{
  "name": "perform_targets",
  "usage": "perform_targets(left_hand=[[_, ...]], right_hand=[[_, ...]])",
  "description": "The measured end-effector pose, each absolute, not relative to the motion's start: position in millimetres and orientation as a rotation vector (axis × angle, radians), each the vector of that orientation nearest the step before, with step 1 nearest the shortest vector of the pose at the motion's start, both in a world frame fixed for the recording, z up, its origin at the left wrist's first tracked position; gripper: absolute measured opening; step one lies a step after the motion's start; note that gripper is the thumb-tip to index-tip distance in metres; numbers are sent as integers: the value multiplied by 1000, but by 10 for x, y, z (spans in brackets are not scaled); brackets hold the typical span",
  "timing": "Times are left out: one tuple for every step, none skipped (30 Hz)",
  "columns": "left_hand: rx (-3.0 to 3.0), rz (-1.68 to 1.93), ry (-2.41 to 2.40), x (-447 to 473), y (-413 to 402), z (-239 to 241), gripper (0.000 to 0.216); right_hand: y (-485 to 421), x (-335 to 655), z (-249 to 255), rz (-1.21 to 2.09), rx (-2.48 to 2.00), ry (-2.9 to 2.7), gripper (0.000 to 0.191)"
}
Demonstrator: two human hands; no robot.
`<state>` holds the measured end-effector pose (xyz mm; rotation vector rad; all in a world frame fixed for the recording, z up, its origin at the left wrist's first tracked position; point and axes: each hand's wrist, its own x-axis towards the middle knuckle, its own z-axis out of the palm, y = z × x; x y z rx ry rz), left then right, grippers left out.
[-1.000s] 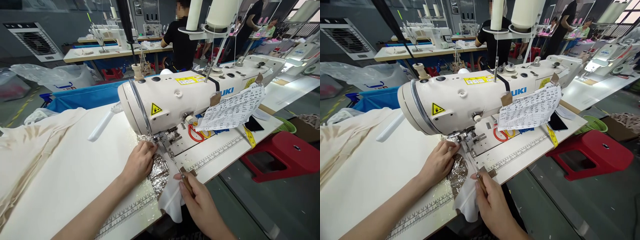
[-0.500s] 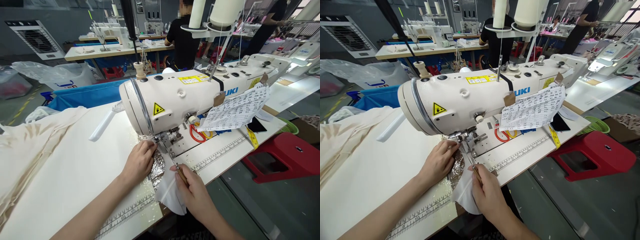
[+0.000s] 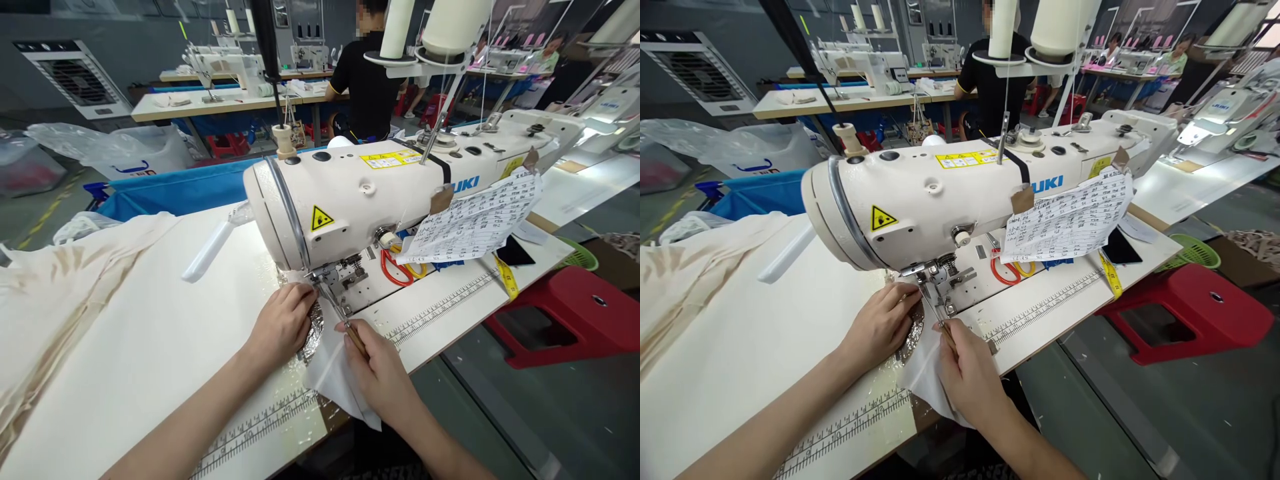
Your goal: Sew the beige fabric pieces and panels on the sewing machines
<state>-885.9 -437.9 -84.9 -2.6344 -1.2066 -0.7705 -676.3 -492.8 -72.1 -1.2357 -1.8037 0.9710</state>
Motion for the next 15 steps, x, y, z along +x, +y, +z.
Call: perform_targets(left_hand=[[-2628,-753,-1221,-8857,-4377,-854,32],[-2623,-734,-1235,-8854,-4375,-860,33],[-2617,-717,-1249,-8850,-4374,-866,32],[-2609,-702,-1262,-8845,-4374,-873,32],[-2599,-689,-1275,-8840,-4375,-879,32],[-2590,-680,-1286,-8834,-4377,-885,32],[-2581,-677,-1294,-8829,-4380,-890,32],[-2576,-677,-1299,-8824,-4383,-894,32],[-2574,-681,-1302,-8820,-4385,-897,32],[-2576,-696,-1302,-8816,-4387,-899,32],[-2578,-721,-1301,-8814,-4386,-900,33],[-2578,-755,-1297,-8812,-4383,-902,33],[-2574,-792,-1291,-8809,-4377,-905,33],[-2566,-821,-1281,-8806,-4367,-907,32],[-2561,-826,-1274,-8802,-4353,-909,30]], right_hand=[[-4921,-6767,-726,969,-1233,-1805,26],[-4915,-6768,-732,965,-1231,-1807,25],[-4911,-6767,-738,960,-1229,-1811,25],[-4908,-6765,-744,951,-1226,-1818,24],[-4907,-6761,-749,938,-1219,-1832,24],[-4908,-6759,-752,920,-1207,-1854,23],[-4911,-6757,-752,896,-1191,-1884,23],[-4916,-6759,-750,863,-1168,-1919,23],[-4922,-6764,-743,823,-1139,-1955,24],[-4928,-6775,-733,779,-1105,-1988,24],[-4935,-6791,-718,738,-1067,-2014,25],[-4941,-6814,-697,705,-1026,-2031,26],[-4947,-6842,-672,677,-986,-2038,26],[-4952,-6874,-643,655,-948,-2038,27],[-4958,-6909,-612,638,-913,-2035,27]])
